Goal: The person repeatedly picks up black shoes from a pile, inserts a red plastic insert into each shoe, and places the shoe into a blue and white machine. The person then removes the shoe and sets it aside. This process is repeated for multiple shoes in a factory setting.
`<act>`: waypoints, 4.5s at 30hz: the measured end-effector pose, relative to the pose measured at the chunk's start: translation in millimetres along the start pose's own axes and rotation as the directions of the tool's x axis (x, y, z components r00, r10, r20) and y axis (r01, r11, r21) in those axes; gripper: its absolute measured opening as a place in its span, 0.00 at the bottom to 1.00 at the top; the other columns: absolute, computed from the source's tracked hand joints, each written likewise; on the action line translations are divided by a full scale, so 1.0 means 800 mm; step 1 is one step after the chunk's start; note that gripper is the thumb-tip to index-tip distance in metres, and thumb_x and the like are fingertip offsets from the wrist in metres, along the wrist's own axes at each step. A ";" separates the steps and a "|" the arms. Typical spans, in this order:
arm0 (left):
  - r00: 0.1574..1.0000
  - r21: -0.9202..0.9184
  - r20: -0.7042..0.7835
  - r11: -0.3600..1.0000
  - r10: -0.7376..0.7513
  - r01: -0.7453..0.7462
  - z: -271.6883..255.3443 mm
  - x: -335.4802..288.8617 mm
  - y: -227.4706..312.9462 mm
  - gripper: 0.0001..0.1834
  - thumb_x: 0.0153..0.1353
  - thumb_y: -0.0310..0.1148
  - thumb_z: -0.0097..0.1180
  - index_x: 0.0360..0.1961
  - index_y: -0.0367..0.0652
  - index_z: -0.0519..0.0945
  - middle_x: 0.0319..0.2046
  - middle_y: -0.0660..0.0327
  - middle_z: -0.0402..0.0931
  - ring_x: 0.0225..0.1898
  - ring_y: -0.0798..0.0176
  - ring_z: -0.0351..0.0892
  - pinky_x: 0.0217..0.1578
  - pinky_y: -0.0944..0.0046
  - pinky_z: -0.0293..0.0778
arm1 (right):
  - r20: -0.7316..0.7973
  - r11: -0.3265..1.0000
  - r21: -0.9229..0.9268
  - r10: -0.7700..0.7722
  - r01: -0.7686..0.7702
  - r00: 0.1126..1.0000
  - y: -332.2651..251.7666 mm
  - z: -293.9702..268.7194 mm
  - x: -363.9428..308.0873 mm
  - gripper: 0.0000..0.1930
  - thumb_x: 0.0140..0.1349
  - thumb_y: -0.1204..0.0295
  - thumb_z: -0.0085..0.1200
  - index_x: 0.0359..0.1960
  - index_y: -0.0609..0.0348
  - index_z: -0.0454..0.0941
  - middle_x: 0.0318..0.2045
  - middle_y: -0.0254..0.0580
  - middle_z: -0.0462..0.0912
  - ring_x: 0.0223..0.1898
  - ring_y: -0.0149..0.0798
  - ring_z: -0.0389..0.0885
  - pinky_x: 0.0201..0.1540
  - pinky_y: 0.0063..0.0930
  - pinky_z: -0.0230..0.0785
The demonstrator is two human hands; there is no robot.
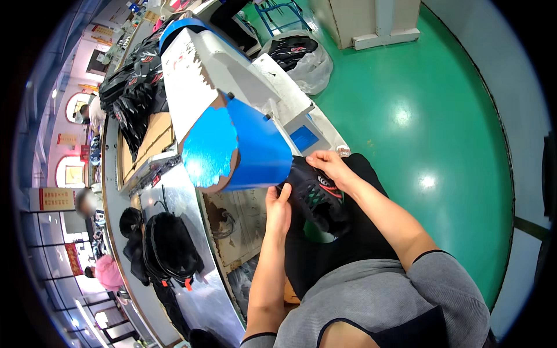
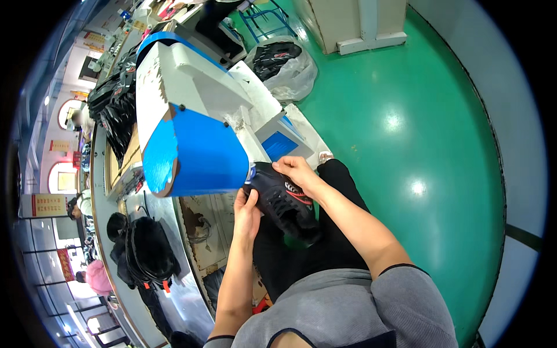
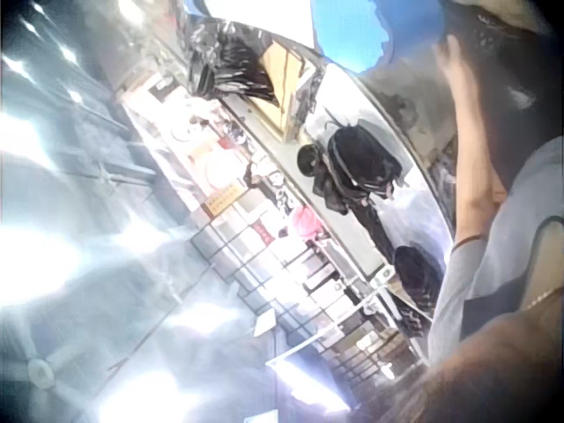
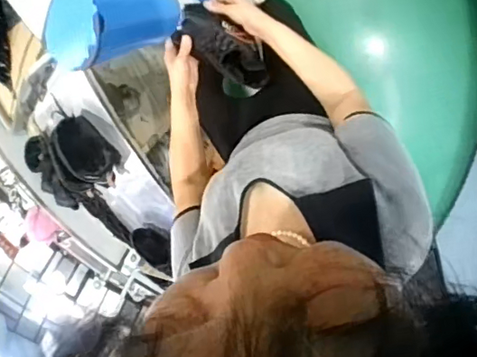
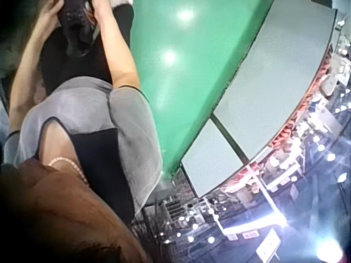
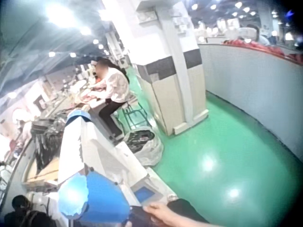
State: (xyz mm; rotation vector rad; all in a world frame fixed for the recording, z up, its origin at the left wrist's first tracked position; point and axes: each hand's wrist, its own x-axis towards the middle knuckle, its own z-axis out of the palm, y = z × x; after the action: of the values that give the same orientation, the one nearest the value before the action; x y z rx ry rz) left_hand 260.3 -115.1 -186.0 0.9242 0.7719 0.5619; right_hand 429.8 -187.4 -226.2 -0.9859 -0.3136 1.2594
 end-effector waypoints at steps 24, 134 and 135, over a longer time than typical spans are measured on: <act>0.991 0.012 -0.036 0.992 -0.129 0.129 -0.094 -0.081 -0.040 0.26 0.62 0.37 0.55 0.59 0.42 0.64 0.55 0.61 0.68 0.58 0.63 0.66 0.59 0.60 0.62 | -0.015 0.980 -0.129 0.153 -0.154 0.988 0.047 0.044 -0.068 0.10 0.58 0.67 0.58 0.29 0.62 0.77 0.25 0.33 0.76 0.29 0.26 0.71 0.31 0.26 0.64; 0.964 0.175 -0.267 0.982 -0.023 0.072 0.035 0.025 0.069 0.21 0.58 0.40 0.56 0.48 0.36 0.73 0.43 0.56 0.76 0.44 0.59 0.78 0.44 0.57 0.76 | -0.033 0.999 0.041 -0.026 0.027 0.999 -0.036 0.048 -0.026 0.05 0.61 0.80 0.50 0.37 0.67 0.69 0.27 0.41 0.75 0.28 0.31 0.79 0.31 0.23 0.77; 0.971 0.166 -0.231 0.980 -0.066 0.106 0.028 0.036 0.072 0.21 0.58 0.39 0.57 0.48 0.37 0.74 0.43 0.55 0.76 0.44 0.59 0.77 0.44 0.57 0.77 | -0.060 0.999 0.013 -0.047 0.048 0.997 -0.033 0.047 -0.017 0.03 0.60 0.81 0.49 0.36 0.66 0.69 0.26 0.39 0.75 0.28 0.30 0.79 0.30 0.21 0.75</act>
State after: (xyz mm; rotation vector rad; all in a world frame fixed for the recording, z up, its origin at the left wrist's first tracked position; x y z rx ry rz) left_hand 289.1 -76.8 -137.6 0.9961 1.0750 0.5326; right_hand 416.6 -182.3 -180.6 -0.9962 -0.2799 1.1851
